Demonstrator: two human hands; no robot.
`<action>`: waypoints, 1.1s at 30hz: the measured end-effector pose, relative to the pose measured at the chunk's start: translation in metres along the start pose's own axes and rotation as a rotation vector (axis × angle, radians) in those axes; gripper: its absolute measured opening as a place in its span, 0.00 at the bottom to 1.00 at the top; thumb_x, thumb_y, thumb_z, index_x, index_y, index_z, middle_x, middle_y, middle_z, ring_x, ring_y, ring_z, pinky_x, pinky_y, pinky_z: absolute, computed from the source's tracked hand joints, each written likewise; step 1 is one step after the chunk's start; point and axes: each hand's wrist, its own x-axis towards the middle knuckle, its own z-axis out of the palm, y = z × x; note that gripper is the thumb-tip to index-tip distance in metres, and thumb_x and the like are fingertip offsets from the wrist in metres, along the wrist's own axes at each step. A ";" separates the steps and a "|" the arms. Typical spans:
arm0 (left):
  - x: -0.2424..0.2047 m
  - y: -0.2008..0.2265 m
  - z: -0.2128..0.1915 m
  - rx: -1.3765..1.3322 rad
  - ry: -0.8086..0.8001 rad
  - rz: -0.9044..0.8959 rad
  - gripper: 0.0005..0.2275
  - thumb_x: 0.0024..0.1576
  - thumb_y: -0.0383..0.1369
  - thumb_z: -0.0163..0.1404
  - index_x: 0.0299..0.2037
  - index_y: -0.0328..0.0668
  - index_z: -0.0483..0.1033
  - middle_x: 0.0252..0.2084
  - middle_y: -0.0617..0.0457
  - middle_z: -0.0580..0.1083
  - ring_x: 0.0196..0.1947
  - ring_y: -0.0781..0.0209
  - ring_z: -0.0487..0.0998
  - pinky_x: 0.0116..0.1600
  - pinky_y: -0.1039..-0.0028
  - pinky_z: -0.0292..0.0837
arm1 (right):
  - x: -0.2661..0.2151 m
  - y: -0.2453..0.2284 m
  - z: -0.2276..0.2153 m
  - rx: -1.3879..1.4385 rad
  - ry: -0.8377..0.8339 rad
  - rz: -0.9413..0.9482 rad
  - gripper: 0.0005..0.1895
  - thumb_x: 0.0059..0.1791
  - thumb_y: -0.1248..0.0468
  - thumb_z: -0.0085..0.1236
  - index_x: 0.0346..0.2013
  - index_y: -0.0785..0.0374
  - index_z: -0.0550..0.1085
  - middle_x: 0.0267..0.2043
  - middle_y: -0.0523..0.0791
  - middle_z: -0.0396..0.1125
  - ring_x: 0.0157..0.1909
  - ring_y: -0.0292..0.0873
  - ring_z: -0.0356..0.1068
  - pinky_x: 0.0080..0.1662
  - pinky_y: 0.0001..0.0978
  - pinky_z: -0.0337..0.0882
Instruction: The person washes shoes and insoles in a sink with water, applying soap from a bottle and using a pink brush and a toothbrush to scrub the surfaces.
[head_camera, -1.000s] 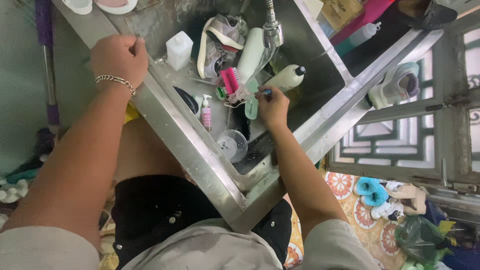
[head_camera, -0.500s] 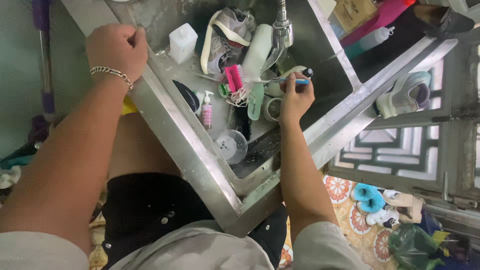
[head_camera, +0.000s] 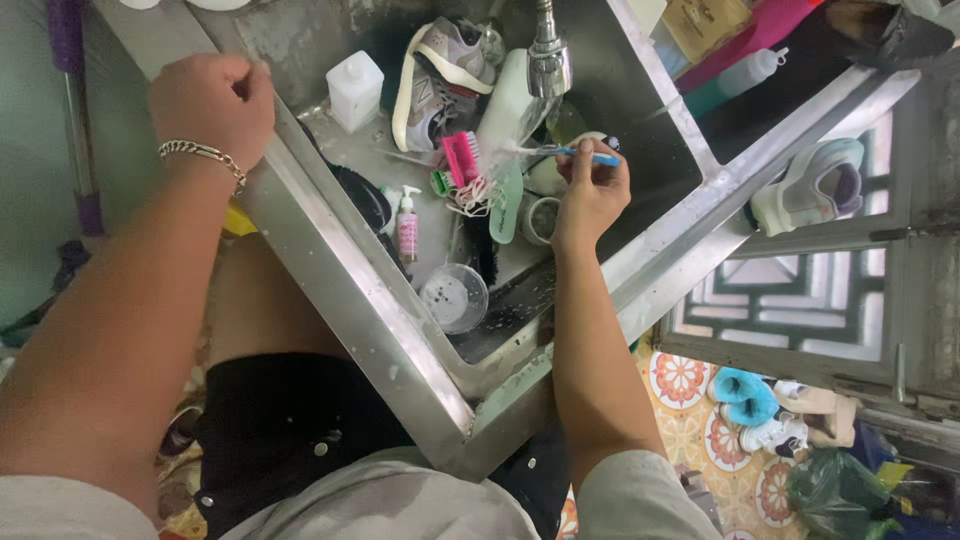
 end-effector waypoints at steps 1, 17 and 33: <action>0.002 -0.010 0.009 0.001 -0.002 0.001 0.34 0.92 0.36 0.63 0.29 0.47 0.57 0.25 0.59 0.53 0.29 0.58 0.52 0.37 0.59 0.48 | 0.005 0.010 -0.003 0.000 0.001 0.002 0.16 0.61 0.52 0.73 0.50 0.63 0.85 0.38 0.50 0.82 0.38 0.42 0.87 0.48 0.40 0.96; 0.000 -0.006 0.002 0.044 0.086 0.052 0.30 0.89 0.39 0.64 0.30 0.45 0.65 0.25 0.51 0.61 0.28 0.50 0.60 0.35 0.53 0.53 | 0.006 -0.005 -0.003 0.191 0.070 -0.074 0.14 0.62 0.54 0.72 0.52 0.61 0.83 0.45 0.52 0.84 0.37 0.45 0.86 0.48 0.42 0.93; -0.007 0.024 -0.028 0.008 -0.077 -0.088 0.36 0.96 0.38 0.56 0.28 0.49 0.57 0.22 0.60 0.53 0.25 0.58 0.51 0.35 0.60 0.43 | 0.012 -0.006 -0.010 0.392 0.143 -0.108 0.12 0.65 0.58 0.69 0.52 0.63 0.78 0.45 0.58 0.83 0.34 0.45 0.79 0.43 0.38 0.84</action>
